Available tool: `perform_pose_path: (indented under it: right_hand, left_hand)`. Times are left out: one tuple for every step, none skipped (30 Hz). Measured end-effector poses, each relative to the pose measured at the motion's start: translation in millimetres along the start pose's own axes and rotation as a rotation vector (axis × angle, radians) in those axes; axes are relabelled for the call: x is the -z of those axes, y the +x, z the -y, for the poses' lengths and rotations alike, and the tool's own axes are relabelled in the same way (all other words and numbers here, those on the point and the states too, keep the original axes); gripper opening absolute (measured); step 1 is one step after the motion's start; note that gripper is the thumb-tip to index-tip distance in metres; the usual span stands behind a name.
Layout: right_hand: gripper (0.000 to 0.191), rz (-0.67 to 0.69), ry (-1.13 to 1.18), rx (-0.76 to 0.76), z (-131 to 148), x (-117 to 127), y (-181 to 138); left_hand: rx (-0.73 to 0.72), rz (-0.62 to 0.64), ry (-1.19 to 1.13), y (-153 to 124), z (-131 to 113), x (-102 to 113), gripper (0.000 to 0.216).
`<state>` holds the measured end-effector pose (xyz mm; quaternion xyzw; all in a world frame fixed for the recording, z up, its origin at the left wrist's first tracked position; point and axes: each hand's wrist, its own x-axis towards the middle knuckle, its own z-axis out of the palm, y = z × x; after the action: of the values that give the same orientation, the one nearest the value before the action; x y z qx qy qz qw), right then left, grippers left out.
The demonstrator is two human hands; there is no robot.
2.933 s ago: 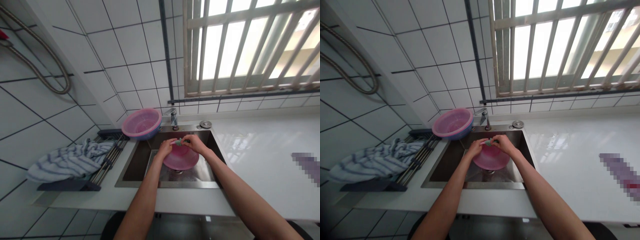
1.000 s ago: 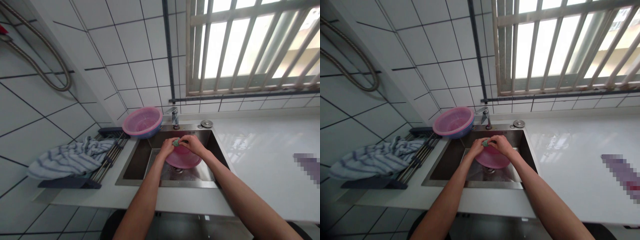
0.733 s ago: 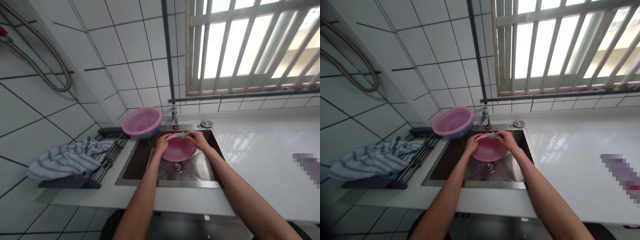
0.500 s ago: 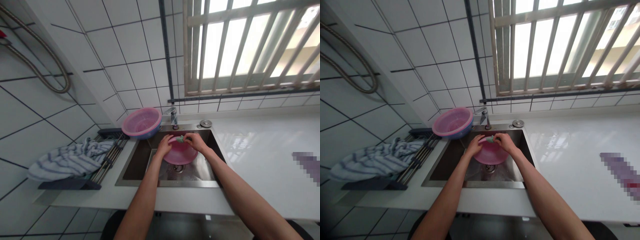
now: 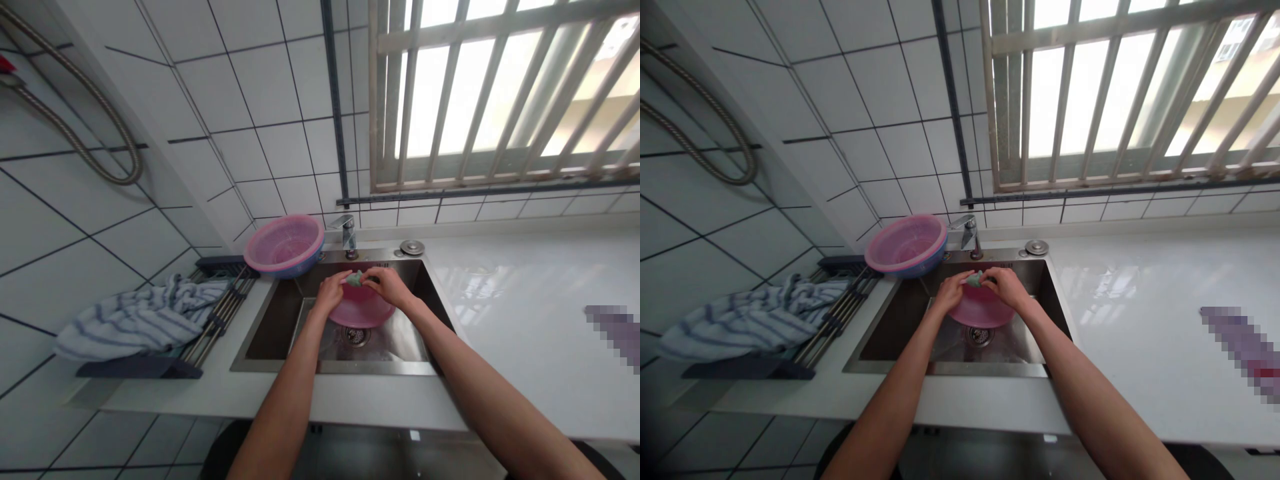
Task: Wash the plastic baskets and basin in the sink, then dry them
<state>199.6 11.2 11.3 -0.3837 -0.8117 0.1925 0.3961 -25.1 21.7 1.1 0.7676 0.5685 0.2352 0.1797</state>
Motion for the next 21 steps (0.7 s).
perform_pose_path:
  right_hand:
    - [0.012,-0.015,0.005,-0.025,-2.4,2.5,-0.2]
    - [0.012,-0.028,0.005,-0.045,-4.4,4.9,-0.4]
    - [0.012,-0.037,0.003,-0.056,-5.5,6.8,-0.5]
    - [0.012,-0.041,-0.004,-0.056,-5.7,8.0,-0.5]
    - [0.012,-0.044,-0.013,-0.047,-4.9,8.3,-0.5]
    - [0.012,-0.047,-0.028,-0.033,-3.2,7.9,-0.3]
    - [0.012,-0.051,-0.045,-0.019,-1.1,6.9,-0.2]
    - [0.011,-0.056,-0.065,-0.009,1.3,5.6,0.0]
    - [0.011,-0.059,-0.085,-0.004,3.6,4.1,0.2]
    - [0.010,-0.061,-0.102,-0.002,5.4,2.9,0.3]
    - [0.010,-0.060,-0.111,-0.001,6.5,2.1,0.5]
    - [0.010,-0.057,-0.109,0.002,6.7,1.7,0.6]
    - [0.010,-0.054,-0.097,0.008,6.0,2.0,0.7]
    - [0.010,-0.053,-0.078,0.012,4.2,2.8,0.7]
    - [0.010,-0.059,-0.057,0.010,1.5,3.9,0.7]
    - [0.011,-0.068,-0.038,0.001,-2.1,5.2,0.5]
    - [0.011,-0.082,-0.025,-0.016,-6.2,6.5,0.3]
    - [0.012,-0.099,-0.018,-0.039,-10.5,7.5,0.0]
    - [0.012,-0.113,-0.017,-0.061,-14.7,8.0,-0.3]
    - [0.012,-0.116,-0.019,-0.078,-18.4,8.0,-0.7]
    - [0.012,-0.108,-0.020,-0.086,-21.1,7.3,-1.0]
  left_hand:
    - [0.007,-0.024,0.000,-0.6,1.0,2.1,0.069]
    - [0.008,-0.037,-0.003,-1.2,2.0,3.4,0.069]
    - [0.007,-0.039,-0.007,-1.6,2.6,3.7,0.068]
    - [0.004,-0.032,-0.013,-1.8,2.9,3.1,0.067]
    - [0.000,-0.020,-0.020,-1.7,2.6,1.6,0.066]
    - [-0.005,-0.011,-0.031,-1.4,2.0,-0.6,0.065]
    - [-0.012,-0.007,-0.043,-0.8,1.1,-3.0,0.065]
    - [-0.022,-0.011,-0.055,-0.2,0.0,-5.4,0.065]
    - [-0.034,-0.019,-0.066,0.6,-0.9,-7.5,0.065]
    - [-0.048,-0.029,-0.074,1.3,-1.7,-9.0,0.066]
    - [-0.059,-0.036,-0.080,1.8,-2.1,-9.9,0.067]
    - [-0.066,-0.040,-0.082,2.2,-2.0,-9.9,0.067]
    - [-0.068,-0.042,-0.081,2.5,-1.5,-9.2,0.068]
    - [-0.064,-0.045,-0.079,2.6,-0.5,-7.9,0.068]
    - [-0.055,-0.054,-0.074,2.5,0.8,-6.1,0.069]
    - [-0.042,-0.069,-0.068,2.3,2.4,-3.9,0.069]
    - [-0.026,-0.088,-0.061,2.1,4.1,-1.7,0.068]
    - [-0.008,-0.108,-0.053,1.8,5.8,0.5,0.068]
    - [0.012,-0.122,-0.045,1.4,7.2,2.5,0.068]
    - [0.038,-0.129,-0.035,0.9,8.3,4.1,0.068]
    - [0.069,-0.126,-0.021,0.2,9.0,5.4,0.067]
